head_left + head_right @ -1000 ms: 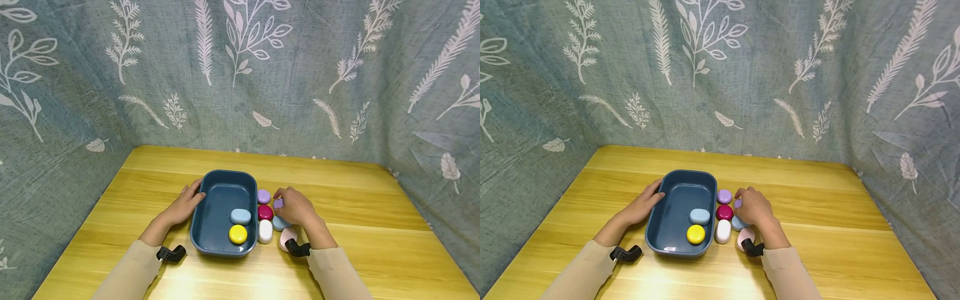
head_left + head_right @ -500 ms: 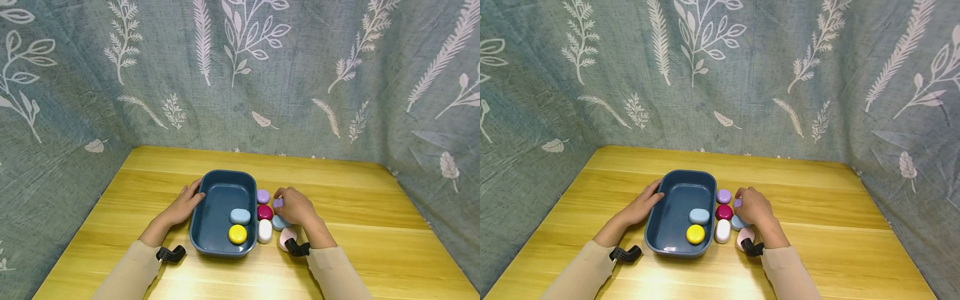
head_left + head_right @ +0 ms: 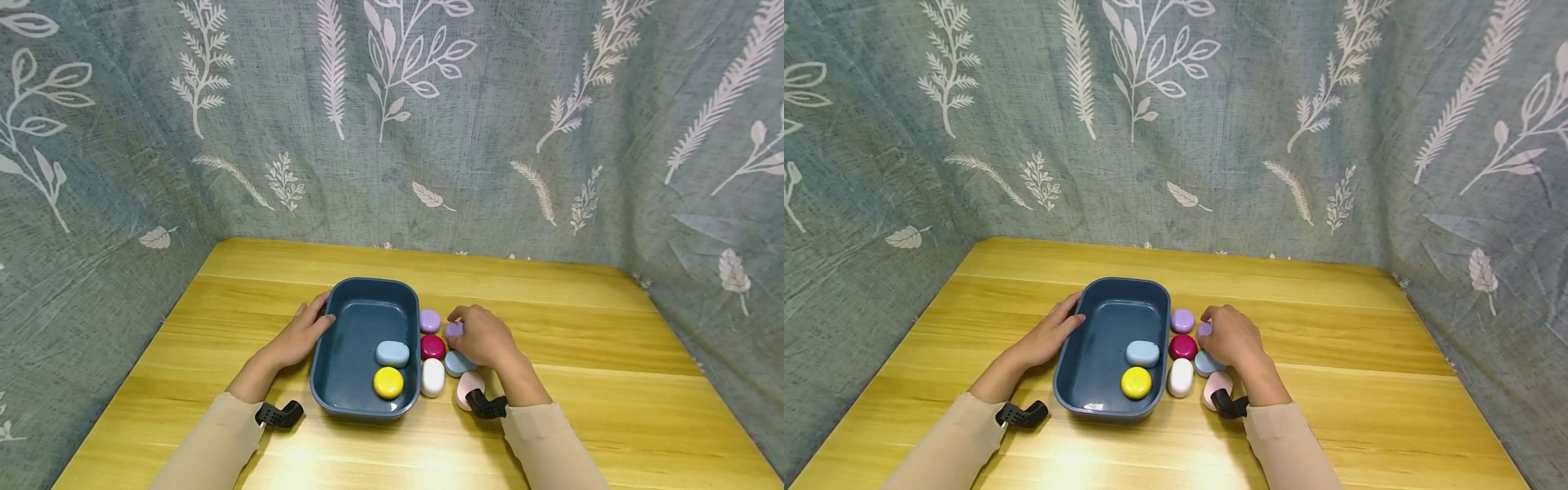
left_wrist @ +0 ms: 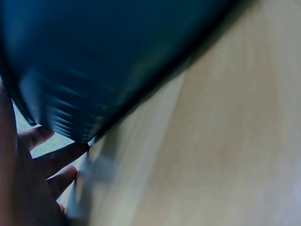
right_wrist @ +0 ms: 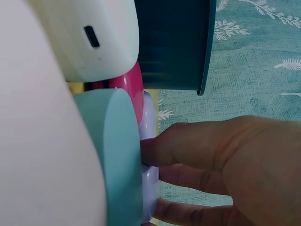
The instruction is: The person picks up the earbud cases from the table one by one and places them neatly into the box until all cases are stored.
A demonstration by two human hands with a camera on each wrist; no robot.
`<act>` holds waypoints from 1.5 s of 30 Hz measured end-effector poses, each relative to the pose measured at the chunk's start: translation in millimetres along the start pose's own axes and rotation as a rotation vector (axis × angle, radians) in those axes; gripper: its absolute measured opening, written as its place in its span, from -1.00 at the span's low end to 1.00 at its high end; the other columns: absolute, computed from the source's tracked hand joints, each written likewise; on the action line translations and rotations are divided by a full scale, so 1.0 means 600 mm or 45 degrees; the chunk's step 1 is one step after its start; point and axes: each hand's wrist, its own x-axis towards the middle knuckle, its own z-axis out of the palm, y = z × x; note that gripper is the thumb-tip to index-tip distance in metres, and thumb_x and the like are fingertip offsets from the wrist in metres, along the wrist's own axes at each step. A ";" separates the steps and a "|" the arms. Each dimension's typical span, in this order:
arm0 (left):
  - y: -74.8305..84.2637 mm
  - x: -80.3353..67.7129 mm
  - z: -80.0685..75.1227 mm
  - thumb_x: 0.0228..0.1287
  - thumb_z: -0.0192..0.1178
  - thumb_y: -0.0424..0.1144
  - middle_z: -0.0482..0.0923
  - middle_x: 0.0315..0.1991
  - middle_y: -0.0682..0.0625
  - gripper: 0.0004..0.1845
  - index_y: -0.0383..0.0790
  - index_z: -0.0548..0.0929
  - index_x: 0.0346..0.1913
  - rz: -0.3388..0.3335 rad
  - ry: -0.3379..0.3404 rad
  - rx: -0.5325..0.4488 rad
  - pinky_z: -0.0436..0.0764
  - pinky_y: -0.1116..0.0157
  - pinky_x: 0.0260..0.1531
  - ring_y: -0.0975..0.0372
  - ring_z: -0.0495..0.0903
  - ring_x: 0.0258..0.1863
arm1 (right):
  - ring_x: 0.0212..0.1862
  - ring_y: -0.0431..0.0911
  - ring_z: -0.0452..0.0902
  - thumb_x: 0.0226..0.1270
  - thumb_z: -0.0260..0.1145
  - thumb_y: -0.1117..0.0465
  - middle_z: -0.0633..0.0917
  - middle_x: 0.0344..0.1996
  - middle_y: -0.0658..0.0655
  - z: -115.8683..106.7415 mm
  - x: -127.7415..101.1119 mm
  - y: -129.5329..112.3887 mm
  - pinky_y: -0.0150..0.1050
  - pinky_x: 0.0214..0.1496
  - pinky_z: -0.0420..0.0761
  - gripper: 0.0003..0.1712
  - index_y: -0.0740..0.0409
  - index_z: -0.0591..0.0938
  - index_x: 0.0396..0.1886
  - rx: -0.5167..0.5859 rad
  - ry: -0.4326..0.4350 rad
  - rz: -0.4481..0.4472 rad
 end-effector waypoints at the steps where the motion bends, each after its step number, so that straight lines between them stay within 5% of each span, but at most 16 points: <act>1: 0.000 0.000 0.000 0.67 -0.13 -0.05 0.15 0.64 -0.19 -0.38 -0.07 0.09 0.66 0.002 0.000 -0.001 -0.35 -0.23 0.62 -0.21 -0.23 0.68 | -0.08 0.09 0.61 0.26 0.43 0.15 0.72 0.01 0.23 0.000 0.001 0.000 0.05 -0.03 0.66 -0.56 0.14 0.71 0.13 0.003 0.002 0.001; 29: 0.000 0.001 0.000 0.67 -0.13 -0.05 0.16 0.63 -0.18 -0.37 -0.08 0.09 0.66 -0.006 0.004 -0.012 -0.36 -0.21 0.63 -0.18 -0.19 0.69 | 0.06 0.16 0.68 0.30 0.37 0.05 0.76 0.06 0.24 -0.012 -0.002 -0.006 0.12 0.03 0.66 -0.53 0.15 0.72 0.16 0.050 0.087 -0.041; 45: 0.001 -0.001 0.001 0.66 -0.13 -0.05 0.13 0.64 -0.17 -0.37 -0.06 0.09 0.67 -0.021 0.001 -0.001 -0.34 -0.23 0.63 -0.21 -0.28 0.69 | -0.15 -0.01 0.66 0.29 0.38 0.00 0.79 -0.01 0.15 -0.020 -0.009 -0.016 -0.10 -0.20 0.60 -0.53 0.08 0.75 0.14 0.091 0.145 -0.084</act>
